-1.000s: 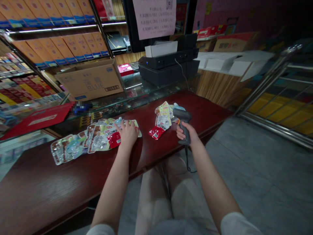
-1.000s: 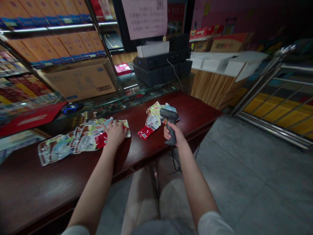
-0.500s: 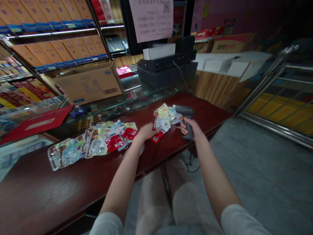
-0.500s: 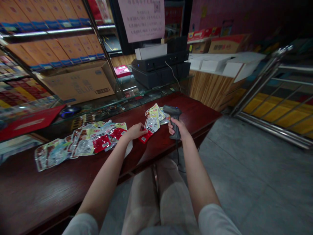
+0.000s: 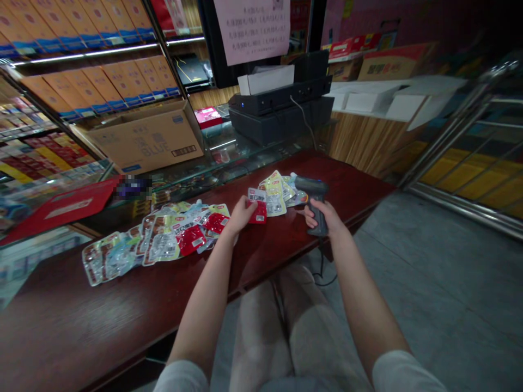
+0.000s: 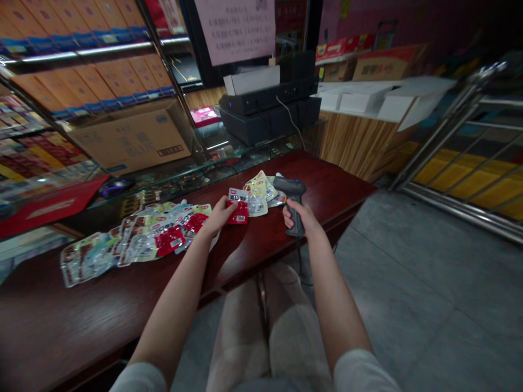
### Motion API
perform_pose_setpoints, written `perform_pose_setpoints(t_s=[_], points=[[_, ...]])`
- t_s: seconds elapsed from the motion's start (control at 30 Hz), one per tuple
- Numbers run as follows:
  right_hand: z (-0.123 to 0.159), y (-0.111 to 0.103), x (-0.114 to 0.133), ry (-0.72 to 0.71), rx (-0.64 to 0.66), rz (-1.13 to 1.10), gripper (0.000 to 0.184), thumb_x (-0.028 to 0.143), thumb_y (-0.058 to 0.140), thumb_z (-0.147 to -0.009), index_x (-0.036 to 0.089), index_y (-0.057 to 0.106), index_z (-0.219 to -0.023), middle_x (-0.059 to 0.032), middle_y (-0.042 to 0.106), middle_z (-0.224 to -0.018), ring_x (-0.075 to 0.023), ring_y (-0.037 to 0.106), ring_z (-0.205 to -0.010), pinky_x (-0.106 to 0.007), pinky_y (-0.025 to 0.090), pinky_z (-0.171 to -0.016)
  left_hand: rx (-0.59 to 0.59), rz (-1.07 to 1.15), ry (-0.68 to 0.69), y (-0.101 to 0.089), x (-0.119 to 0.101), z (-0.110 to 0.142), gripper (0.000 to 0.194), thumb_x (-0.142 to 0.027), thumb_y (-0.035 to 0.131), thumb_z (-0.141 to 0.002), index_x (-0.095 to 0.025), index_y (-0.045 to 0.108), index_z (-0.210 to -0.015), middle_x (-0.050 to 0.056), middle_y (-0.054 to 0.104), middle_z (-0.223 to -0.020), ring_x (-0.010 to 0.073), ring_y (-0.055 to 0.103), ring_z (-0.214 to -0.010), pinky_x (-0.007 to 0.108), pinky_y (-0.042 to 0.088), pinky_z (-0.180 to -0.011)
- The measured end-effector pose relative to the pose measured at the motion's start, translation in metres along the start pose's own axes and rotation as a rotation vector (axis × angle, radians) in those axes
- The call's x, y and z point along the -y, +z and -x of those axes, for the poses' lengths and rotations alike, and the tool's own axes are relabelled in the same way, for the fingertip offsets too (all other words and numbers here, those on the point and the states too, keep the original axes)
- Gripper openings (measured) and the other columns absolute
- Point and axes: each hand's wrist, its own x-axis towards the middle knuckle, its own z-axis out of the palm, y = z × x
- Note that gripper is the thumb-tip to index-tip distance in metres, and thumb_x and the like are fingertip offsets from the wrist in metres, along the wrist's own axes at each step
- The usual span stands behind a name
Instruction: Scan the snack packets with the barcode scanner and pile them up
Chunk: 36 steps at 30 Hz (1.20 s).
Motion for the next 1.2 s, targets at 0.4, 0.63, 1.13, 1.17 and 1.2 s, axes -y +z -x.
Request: perform_pose_setpoints(t_s=[0.4,0.63,1.13,1.17,1.2], points=[[0.002,0.007,-0.001,0.078,0.084,0.016,0.040,0.048,0.074,-0.078,0.021,0.053,-0.099,0.0095,0.049,-0.054,-0.0065,0.038,-0.034,-0.022,0.031,-0.037,-0.175,0.615,0.067,-0.022,-0.007,-0.007,0.044,-0.045,0.080,-0.069,-0.021,0.049,-0.090,-0.002,0.066,-0.084,0.0128,0.065,-0.075,0.028,0.056,-0.075],[0.000,0.045,-0.014,0.095,0.198,-0.030,0.037,0.046,0.071,-0.081,0.021,0.051,-0.100,0.0103,0.049,-0.055,-0.0058,0.037,-0.033,-0.021,0.031,-0.036,-0.232,0.638,0.107,-0.042,-0.015,-0.003,0.043,-0.047,0.078,-0.072,-0.023,0.049,-0.093,-0.001,0.069,-0.087,0.0144,0.068,-0.079,0.030,0.057,-0.078],[0.005,0.062,-0.026,0.224,0.155,-0.020,0.038,0.046,0.073,-0.077,0.020,0.052,-0.094,0.0095,0.049,-0.051,-0.0061,0.035,-0.031,-0.021,0.028,-0.033,-0.249,0.687,0.055,-0.047,-0.015,0.000,0.044,-0.046,0.081,-0.071,-0.022,0.049,-0.090,-0.001,0.067,-0.085,0.0142,0.065,-0.075,0.030,0.056,-0.074],[0.005,0.062,-0.027,0.221,0.148,-0.022,0.039,0.047,0.073,-0.077,0.020,0.052,-0.094,0.0096,0.048,-0.051,-0.0061,0.035,-0.031,-0.021,0.027,-0.033,-0.251,0.683,0.051,-0.047,-0.014,0.000,0.043,-0.045,0.080,-0.072,-0.022,0.049,-0.090,-0.001,0.066,-0.085,0.0145,0.065,-0.076,0.030,0.056,-0.074],[0.004,0.061,-0.028,0.218,0.142,-0.024,0.039,0.047,0.073,-0.077,0.020,0.052,-0.094,0.0096,0.048,-0.051,-0.0062,0.034,-0.031,-0.021,0.027,-0.033,-0.254,0.678,0.048,-0.048,-0.014,0.000,0.042,-0.045,0.080,-0.073,-0.022,0.049,-0.090,0.000,0.066,-0.086,0.0148,0.065,-0.076,0.031,0.056,-0.074]])
